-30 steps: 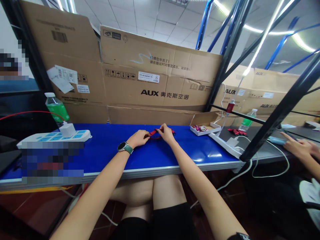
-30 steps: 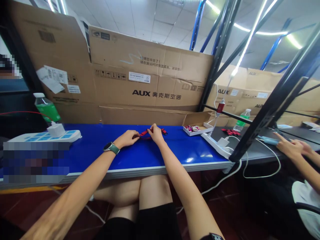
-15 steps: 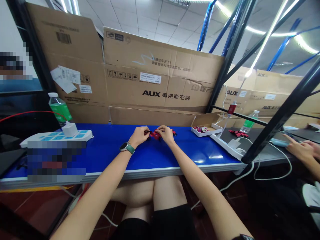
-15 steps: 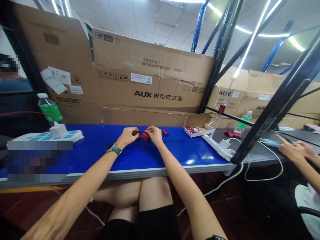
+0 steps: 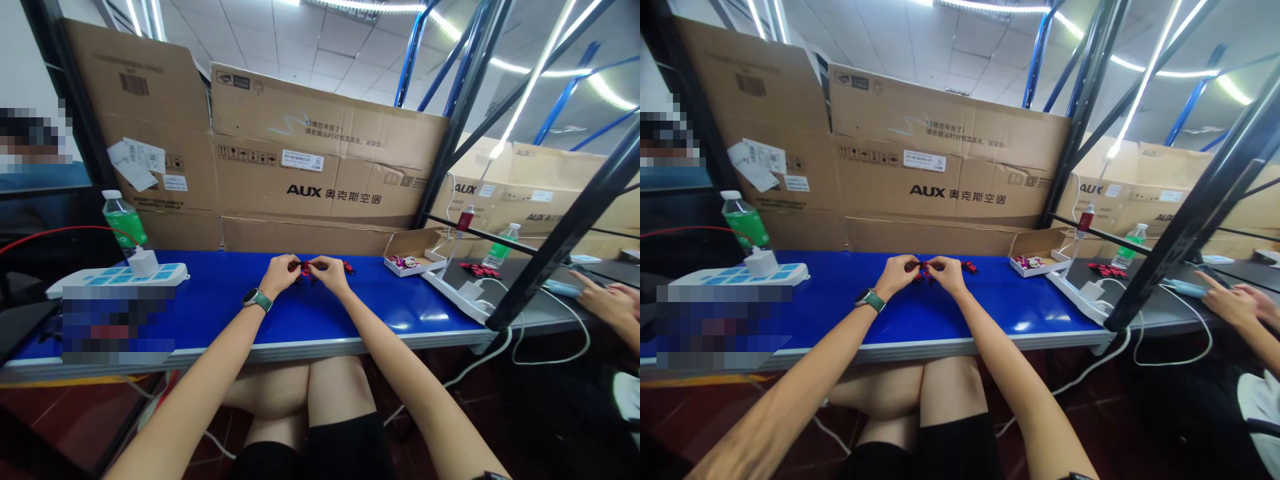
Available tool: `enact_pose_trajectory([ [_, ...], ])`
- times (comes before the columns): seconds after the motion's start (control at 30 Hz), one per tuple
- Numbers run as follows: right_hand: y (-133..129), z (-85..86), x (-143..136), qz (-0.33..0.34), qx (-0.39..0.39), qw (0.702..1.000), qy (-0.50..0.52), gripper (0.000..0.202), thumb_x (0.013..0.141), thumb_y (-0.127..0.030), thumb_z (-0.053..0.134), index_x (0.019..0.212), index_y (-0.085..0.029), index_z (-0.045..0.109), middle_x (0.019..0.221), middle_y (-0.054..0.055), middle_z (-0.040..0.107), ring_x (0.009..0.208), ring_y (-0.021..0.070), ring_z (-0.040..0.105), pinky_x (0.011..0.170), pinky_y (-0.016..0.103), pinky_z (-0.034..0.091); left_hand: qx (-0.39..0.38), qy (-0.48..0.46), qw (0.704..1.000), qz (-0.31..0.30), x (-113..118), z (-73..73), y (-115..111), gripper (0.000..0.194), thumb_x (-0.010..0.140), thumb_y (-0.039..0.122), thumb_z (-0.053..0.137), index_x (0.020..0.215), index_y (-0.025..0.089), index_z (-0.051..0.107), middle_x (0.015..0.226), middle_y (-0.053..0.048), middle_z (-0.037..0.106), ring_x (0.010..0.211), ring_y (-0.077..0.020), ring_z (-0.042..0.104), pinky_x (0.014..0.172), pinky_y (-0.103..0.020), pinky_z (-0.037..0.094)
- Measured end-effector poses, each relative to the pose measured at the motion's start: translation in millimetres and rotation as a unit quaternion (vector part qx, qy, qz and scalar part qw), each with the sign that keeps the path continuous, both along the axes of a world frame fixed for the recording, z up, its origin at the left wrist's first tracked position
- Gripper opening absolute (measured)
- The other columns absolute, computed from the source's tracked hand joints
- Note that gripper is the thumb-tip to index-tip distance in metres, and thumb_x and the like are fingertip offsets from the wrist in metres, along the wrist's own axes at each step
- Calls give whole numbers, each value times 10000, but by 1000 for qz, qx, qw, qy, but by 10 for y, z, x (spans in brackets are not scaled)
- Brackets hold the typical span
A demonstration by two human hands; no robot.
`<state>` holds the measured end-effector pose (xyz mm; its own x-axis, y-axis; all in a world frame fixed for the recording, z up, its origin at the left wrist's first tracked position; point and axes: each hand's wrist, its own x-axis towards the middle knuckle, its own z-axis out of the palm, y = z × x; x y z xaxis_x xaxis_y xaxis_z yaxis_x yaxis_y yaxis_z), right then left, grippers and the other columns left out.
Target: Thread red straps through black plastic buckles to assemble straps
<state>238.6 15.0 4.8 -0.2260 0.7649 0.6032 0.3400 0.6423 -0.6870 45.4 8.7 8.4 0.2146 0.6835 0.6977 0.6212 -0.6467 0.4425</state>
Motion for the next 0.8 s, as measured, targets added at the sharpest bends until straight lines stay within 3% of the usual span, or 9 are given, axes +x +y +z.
enact_pose_trajectory([
  [0.3,-30,10,-25,-30,64,992,-107,100,818,-231,628,801,-189,717,820,47,740,750,175,676,773,264,521,18,12,1000,-17,-38,24,-6,161,818,222,610,912,179,734,870,-55,757,790,-183,692,776,-271,529],
  [0.8,-128,-48,-116,-94,162,973,-131,180,932,-259,520,934,-209,692,880,72,685,828,185,635,841,274,494,48,10,999,-13,-23,93,-31,194,837,246,600,923,168,755,890,-72,761,777,-186,690,765,-274,521],
])
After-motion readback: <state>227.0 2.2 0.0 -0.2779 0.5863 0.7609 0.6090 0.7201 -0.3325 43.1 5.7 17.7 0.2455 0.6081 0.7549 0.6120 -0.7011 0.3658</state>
